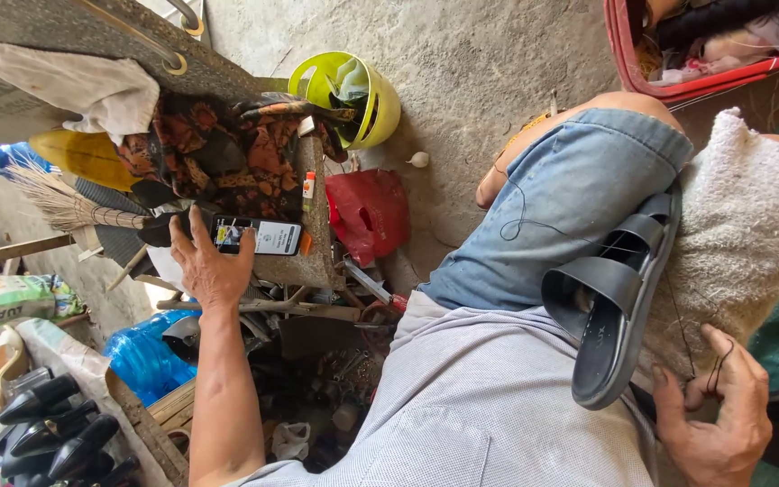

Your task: Hand-sewing a strap onto a black sandal using a needle and thread to repair it.

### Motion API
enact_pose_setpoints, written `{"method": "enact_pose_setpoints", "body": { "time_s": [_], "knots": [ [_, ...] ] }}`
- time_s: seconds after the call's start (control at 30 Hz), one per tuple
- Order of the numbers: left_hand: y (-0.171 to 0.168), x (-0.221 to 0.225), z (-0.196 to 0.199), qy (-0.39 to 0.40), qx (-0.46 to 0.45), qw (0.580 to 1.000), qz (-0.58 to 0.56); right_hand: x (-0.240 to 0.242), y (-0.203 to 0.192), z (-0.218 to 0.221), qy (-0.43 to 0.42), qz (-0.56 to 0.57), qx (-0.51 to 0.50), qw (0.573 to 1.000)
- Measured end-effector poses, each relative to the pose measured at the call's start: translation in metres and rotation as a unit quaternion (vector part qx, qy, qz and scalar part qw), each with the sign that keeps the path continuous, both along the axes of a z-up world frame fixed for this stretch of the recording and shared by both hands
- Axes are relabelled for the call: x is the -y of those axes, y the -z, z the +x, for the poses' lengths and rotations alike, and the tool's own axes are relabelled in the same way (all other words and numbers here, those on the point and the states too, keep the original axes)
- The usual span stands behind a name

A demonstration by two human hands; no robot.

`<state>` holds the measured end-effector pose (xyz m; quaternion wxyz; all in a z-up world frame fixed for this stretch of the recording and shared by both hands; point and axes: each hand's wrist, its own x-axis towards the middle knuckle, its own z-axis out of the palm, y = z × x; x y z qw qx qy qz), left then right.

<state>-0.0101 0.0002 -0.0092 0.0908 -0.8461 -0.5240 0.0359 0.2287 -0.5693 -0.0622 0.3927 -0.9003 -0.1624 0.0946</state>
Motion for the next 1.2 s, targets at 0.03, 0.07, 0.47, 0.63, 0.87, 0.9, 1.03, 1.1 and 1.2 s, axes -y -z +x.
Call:
{"method": "enact_pose_setpoints", "body": {
  "time_s": [0.03, 0.07, 0.47, 0.63, 0.87, 0.9, 1.03, 1.1, 1.2],
  "knots": [
    [0.002, -0.001, -0.002, 0.001, 0.005, 1.000, -0.002, 0.001, 0.003, 0.000, -0.004, 0.004, 0.006, 1.000],
    [0.004, -0.001, -0.003, 0.001, 0.006, 1.000, -0.002, 0.001, 0.003, 0.000, -0.003, 0.004, 0.006, 1.000],
    [0.000, 0.004, 0.008, 0.106, 0.083, 0.983, 0.127, -0.023, -0.028, 0.002, 0.015, 0.031, -0.008, 0.999],
    [-0.025, 0.032, 0.085, 0.261, 0.190, 0.932, 0.166, -0.025, -0.022, 0.007, -0.059, 0.100, 0.038, 0.993],
    [-0.010, 0.158, 0.208, 0.224, 0.307, 0.869, -0.316, -0.038, -0.001, 0.007, -0.159, -0.042, 0.177, 0.970],
    [-0.009, 0.177, 0.223, 0.223, 0.332, 0.825, -0.399, -0.044, -0.001, 0.008, -0.162, -0.021, 0.206, 0.965],
    [-0.015, 0.244, 0.266, 0.297, 0.358, 0.727, -0.506, -0.064, -0.019, 0.019, -0.163, 0.048, 0.246, 0.954],
    [-0.005, 0.261, 0.270, 0.337, 0.367, 0.707, -0.501, -0.056, -0.015, 0.014, -0.120, 0.080, 0.206, 0.968],
    [0.011, 0.270, 0.271, 0.392, 0.365, 0.690, -0.487, -0.049, -0.021, 0.018, -0.069, 0.111, 0.161, 0.978]
  ]
}}
